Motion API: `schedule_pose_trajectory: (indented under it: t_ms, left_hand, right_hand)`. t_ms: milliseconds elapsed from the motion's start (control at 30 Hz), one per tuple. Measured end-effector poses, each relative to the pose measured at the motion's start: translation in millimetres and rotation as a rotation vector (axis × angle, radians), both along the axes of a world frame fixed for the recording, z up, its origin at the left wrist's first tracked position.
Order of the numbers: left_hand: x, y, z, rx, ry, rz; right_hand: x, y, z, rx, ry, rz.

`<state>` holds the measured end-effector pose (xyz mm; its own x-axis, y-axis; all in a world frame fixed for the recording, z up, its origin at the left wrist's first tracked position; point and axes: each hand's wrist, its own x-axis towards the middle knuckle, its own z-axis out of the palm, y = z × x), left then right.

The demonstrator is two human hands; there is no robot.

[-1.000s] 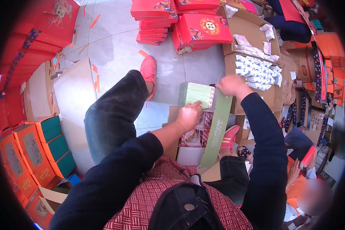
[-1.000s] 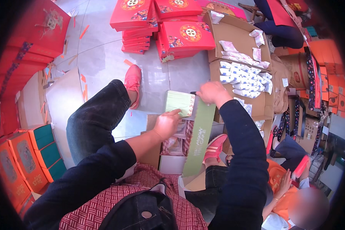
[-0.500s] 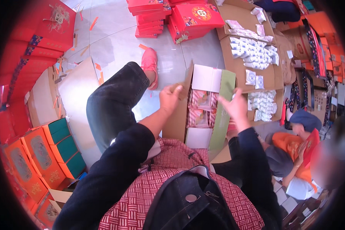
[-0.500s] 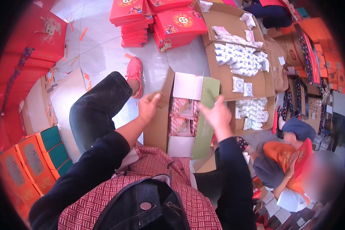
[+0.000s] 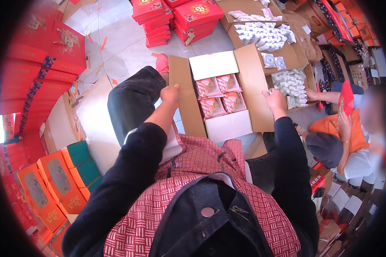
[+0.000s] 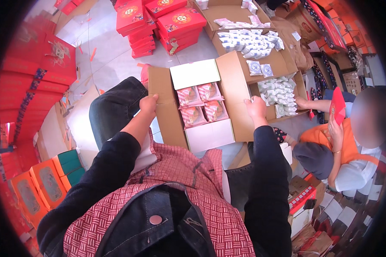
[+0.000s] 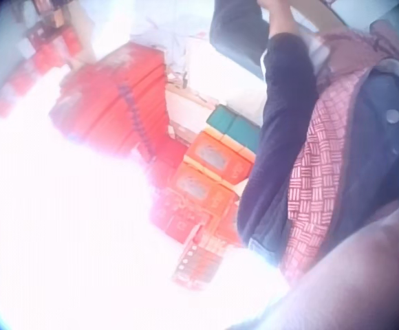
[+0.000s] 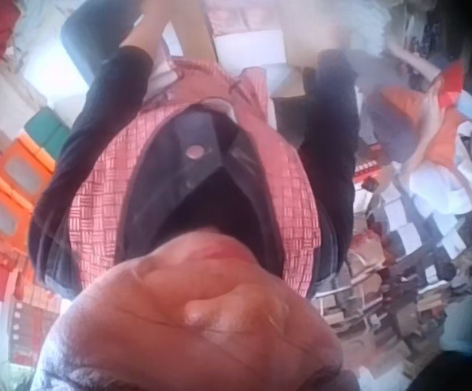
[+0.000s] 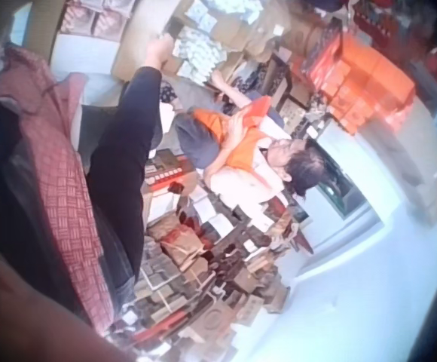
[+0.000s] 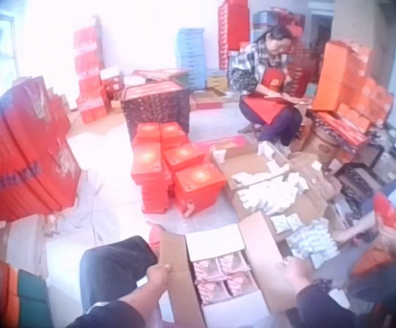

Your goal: The person folds red and white cardboard sheets into small boxes, inserts small wrapped items into the boxes, and stacks the finished boxes. The person also handles a green box and places items inside it.

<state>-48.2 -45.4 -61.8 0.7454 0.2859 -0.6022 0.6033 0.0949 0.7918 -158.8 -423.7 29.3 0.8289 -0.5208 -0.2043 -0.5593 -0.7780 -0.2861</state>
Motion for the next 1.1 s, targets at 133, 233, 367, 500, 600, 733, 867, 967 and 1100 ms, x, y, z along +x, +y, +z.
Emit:
schedule_pose_trajectory:
  t_ms: [133,233,367,500,600,733,867,967,1100]
  left_hand:
    - [-16.5,-22.8,14.9,0.246,-0.12,-0.094]
    - [-9.2,-4.6,-20.8,0.606,-0.311,-0.148]
    - [-13.1,-94.4,86.0,-0.46,-0.171,-0.566]
    - [24.8,-140.9,147.4,-0.318,-0.612,-0.875]
    - [50.1,-145.6,193.3,0.013,-0.72,-0.701]
    - [64.8,-128.5,254.0,0.359,-1.346,-0.552]
    - [73.0,-128.4,312.4,0.929,-1.779,-0.811]
    - [74.7,-125.9,347.7,0.667,-1.069,-1.468]
    - [60.9,-112.7,359.0,0.374,-0.986,-1.524]
  right_hand:
    - [10.1,17.8,3.4,-0.071,-0.024,0.112]
    - [72.3,50.6,14.5,-0.165,-0.055,0.274]
    - [98.1,41.6,30.0,-0.051,-0.147,0.13]
    - [139.0,48.3,68.2,0.715,-0.57,-0.098]
    - [129.8,60.8,127.4,1.04,-0.692,-0.098]
    - [112.4,77.8,179.5,1.12,-0.339,0.065]
    - [89.6,81.2,199.9,1.152,-0.257,0.243]
    - [70.5,73.7,221.4,1.232,-0.193,0.319]
    - [50.2,76.2,247.7,1.274,-0.205,0.324]
